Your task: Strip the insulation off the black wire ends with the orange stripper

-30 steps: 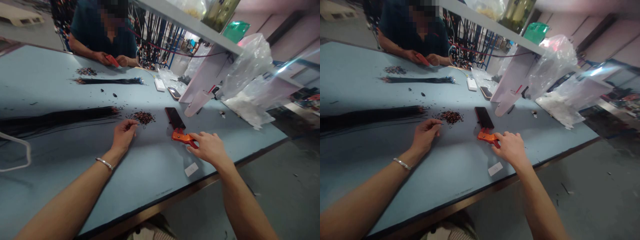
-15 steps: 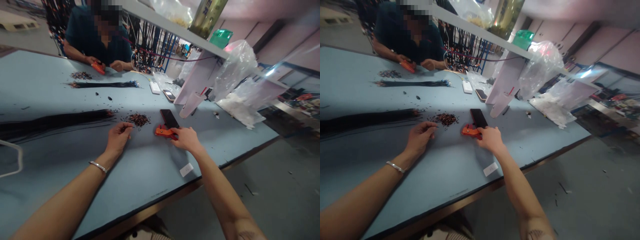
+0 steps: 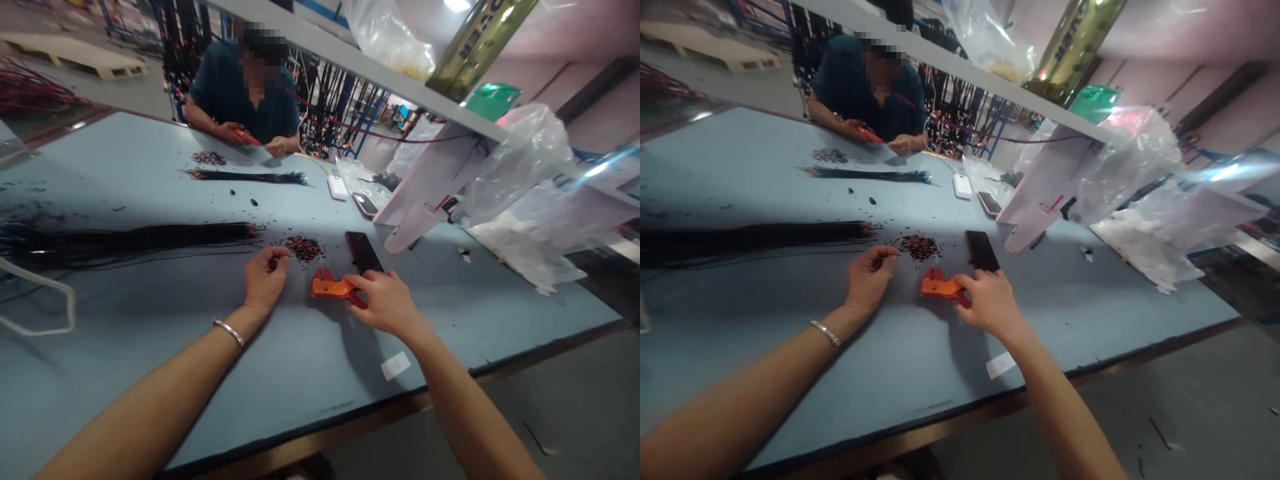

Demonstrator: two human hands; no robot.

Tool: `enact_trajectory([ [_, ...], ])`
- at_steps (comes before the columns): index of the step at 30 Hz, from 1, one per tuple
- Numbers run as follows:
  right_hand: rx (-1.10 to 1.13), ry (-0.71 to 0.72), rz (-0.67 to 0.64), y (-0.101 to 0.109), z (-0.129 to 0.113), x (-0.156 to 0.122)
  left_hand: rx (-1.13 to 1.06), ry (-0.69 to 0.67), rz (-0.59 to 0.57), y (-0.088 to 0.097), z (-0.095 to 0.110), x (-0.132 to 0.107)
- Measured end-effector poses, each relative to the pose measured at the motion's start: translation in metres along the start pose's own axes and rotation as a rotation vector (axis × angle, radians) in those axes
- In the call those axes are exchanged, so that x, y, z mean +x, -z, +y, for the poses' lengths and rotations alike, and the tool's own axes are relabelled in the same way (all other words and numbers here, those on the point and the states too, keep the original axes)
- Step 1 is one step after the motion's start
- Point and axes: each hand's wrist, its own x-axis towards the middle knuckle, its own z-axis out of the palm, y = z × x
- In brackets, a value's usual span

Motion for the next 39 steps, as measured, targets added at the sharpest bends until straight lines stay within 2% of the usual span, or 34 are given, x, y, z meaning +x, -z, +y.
enact_trajectory([
  [4,-0.041,-0.040,-0.076,-0.006,-0.024,0.001,0.011,0.022,0.032,0.001,-0.002,0.001],
  [9,-0.095,-0.144,-0.106,-0.009,-0.054,0.025,-0.022,0.055,0.033,0.003,-0.001,0.003],
  [12,-0.069,-0.219,-0.120,-0.005,-0.060,0.040,-0.047,0.063,0.025,0.004,-0.001,0.003],
  [16,-0.034,-0.276,-0.099,0.005,-0.049,0.042,-0.070,0.083,0.025,0.004,0.000,0.003],
  [20,0.007,-0.277,-0.096,0.013,-0.027,0.023,-0.094,0.108,0.031,0.003,-0.001,0.003],
  [23,0.040,-0.294,-0.070,0.012,-0.006,0.010,-0.088,0.103,0.028,0.002,-0.002,0.003],
  [27,-0.076,-0.295,-0.043,0.002,0.013,0.010,-0.072,0.109,0.026,0.001,-0.005,0.005],
  [30,-0.091,-0.243,-0.044,-0.005,0.012,0.022,-0.073,0.114,0.016,0.001,-0.004,0.005],
  [33,-0.031,-0.193,-0.034,-0.008,0.000,0.040,-0.086,0.115,0.017,0.002,-0.001,0.004],
  [36,0.009,-0.185,-0.042,-0.003,-0.011,0.054,-0.091,0.130,0.023,0.004,0.001,0.003],
  [39,0.046,-0.195,-0.014,0.006,-0.015,0.052,-0.102,0.130,0.021,0.005,0.001,0.003],
])
